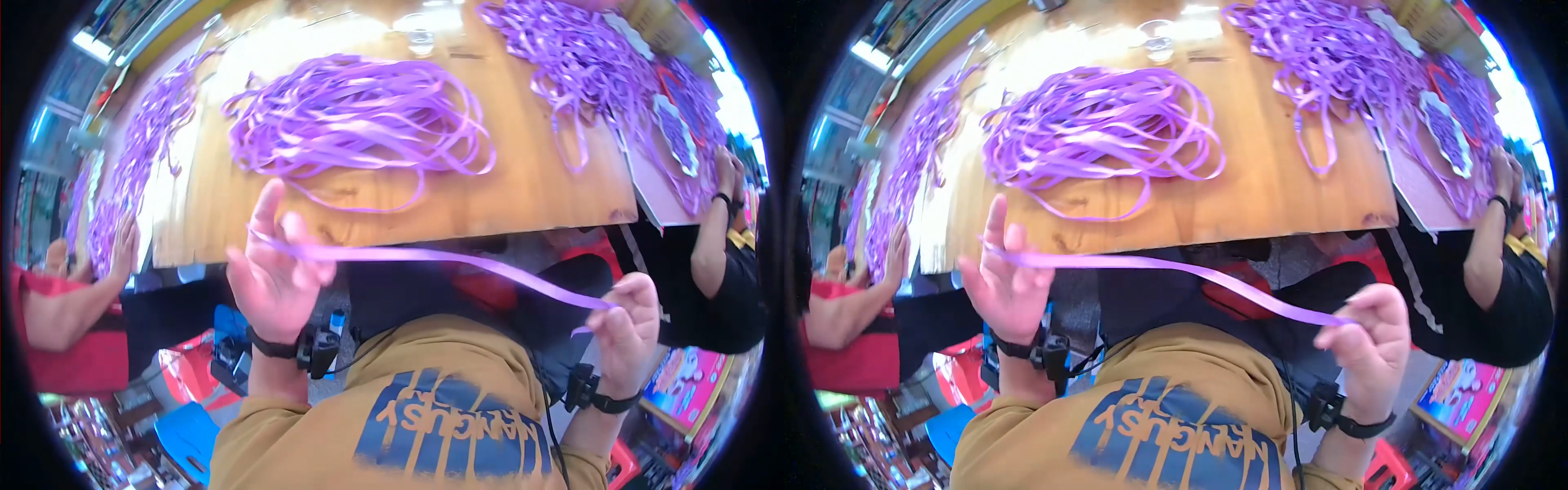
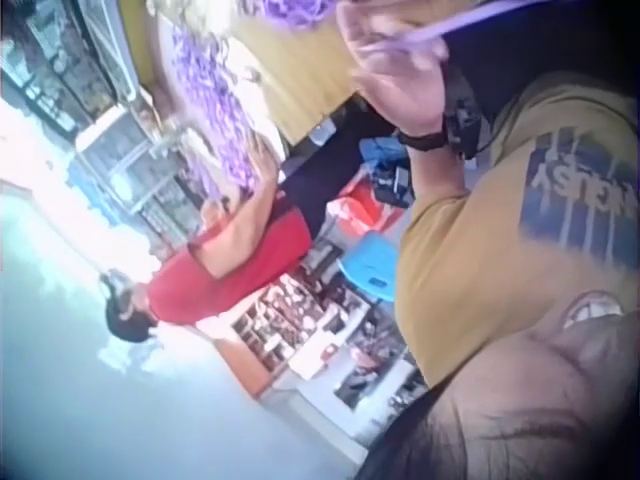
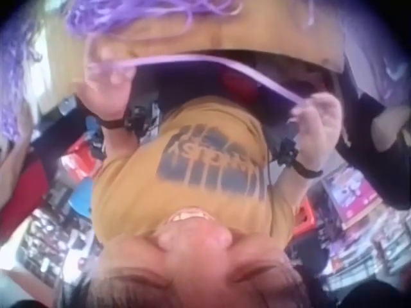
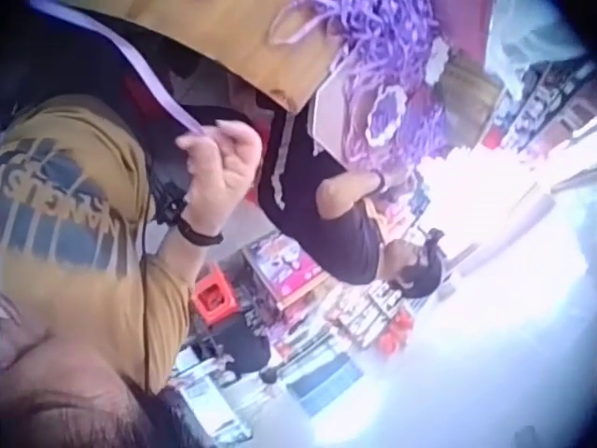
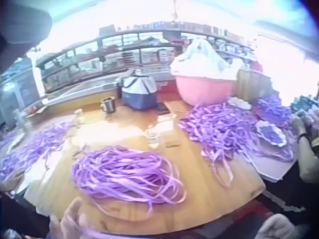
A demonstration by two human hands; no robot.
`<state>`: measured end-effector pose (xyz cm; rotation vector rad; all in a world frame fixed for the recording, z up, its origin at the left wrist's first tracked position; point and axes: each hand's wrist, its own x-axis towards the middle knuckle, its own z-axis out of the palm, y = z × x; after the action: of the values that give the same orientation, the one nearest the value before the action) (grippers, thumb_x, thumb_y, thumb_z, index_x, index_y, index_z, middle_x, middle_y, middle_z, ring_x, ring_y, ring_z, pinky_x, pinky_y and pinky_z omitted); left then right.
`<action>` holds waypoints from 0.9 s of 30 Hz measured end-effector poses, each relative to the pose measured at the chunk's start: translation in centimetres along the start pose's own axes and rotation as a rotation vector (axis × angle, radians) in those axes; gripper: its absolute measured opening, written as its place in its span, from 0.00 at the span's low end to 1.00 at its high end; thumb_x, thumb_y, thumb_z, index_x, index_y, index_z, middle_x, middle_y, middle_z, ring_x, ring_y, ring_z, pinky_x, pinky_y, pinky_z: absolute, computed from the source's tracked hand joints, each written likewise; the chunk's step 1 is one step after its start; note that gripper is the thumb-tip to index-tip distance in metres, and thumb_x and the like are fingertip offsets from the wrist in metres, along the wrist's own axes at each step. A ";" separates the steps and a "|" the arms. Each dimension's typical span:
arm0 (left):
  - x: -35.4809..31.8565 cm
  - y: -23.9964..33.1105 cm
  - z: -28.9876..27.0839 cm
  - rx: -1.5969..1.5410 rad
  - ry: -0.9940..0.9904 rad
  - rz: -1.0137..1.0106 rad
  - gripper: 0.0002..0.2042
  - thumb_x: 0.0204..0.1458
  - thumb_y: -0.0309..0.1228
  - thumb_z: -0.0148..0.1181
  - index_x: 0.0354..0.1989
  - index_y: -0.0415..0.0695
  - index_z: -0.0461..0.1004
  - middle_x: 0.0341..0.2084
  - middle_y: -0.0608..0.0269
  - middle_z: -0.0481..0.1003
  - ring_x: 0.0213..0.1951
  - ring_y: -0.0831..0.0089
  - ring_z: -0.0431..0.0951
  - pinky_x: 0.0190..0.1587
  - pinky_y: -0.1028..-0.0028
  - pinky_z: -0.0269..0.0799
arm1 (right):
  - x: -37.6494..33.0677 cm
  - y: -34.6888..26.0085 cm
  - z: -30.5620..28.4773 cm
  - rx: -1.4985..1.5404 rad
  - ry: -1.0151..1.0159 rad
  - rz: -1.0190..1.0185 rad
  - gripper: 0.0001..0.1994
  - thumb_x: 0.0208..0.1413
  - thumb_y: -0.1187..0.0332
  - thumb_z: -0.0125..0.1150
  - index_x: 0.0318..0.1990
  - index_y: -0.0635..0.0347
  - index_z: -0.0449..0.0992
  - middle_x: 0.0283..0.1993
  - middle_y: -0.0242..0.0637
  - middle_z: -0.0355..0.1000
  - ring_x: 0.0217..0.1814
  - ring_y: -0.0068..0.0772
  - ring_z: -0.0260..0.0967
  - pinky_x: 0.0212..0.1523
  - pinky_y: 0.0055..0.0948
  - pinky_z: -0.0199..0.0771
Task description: The person ties a series of knots in a purple ribbon by hand, pulling the ribbon taut to secure each knot before placing it back on the table.
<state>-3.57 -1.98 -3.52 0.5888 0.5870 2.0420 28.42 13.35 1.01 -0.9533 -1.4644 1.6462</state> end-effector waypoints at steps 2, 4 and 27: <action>-0.4 -0.9 0.5 0.184 -0.116 -0.127 0.34 0.51 0.46 0.57 0.60 0.37 0.53 0.30 0.56 0.70 0.25 0.73 0.72 0.31 0.73 0.71 | 0.4 -0.9 2.0 0.028 -0.086 0.073 0.14 0.50 0.69 0.62 0.37 0.61 0.62 0.26 0.35 0.69 0.22 0.19 0.68 0.23 0.12 0.63; -0.8 -1.1 2.1 0.520 -0.245 -0.118 0.35 0.47 0.46 0.61 0.58 0.37 0.57 0.37 0.49 0.69 0.28 0.69 0.73 0.31 0.71 0.71 | 1.0 -1.5 4.9 0.060 -0.108 0.083 0.11 0.47 0.73 0.63 0.32 0.62 0.64 0.26 0.36 0.70 0.23 0.21 0.69 0.25 0.15 0.67; 0.0 -9.8 6.9 0.888 -0.481 0.123 0.17 0.50 0.27 0.58 0.51 0.40 0.70 0.40 0.56 0.67 0.37 0.71 0.70 0.38 0.75 0.67 | 3.3 2.4 4.9 0.499 -0.510 0.320 0.07 0.49 0.79 0.62 0.34 0.62 0.70 0.35 0.36 0.74 0.37 0.20 0.72 0.34 0.16 0.71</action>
<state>6.89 3.94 -4.13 1.6046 1.1714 1.5732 22.42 13.82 -1.23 -0.5186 -1.1349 2.4748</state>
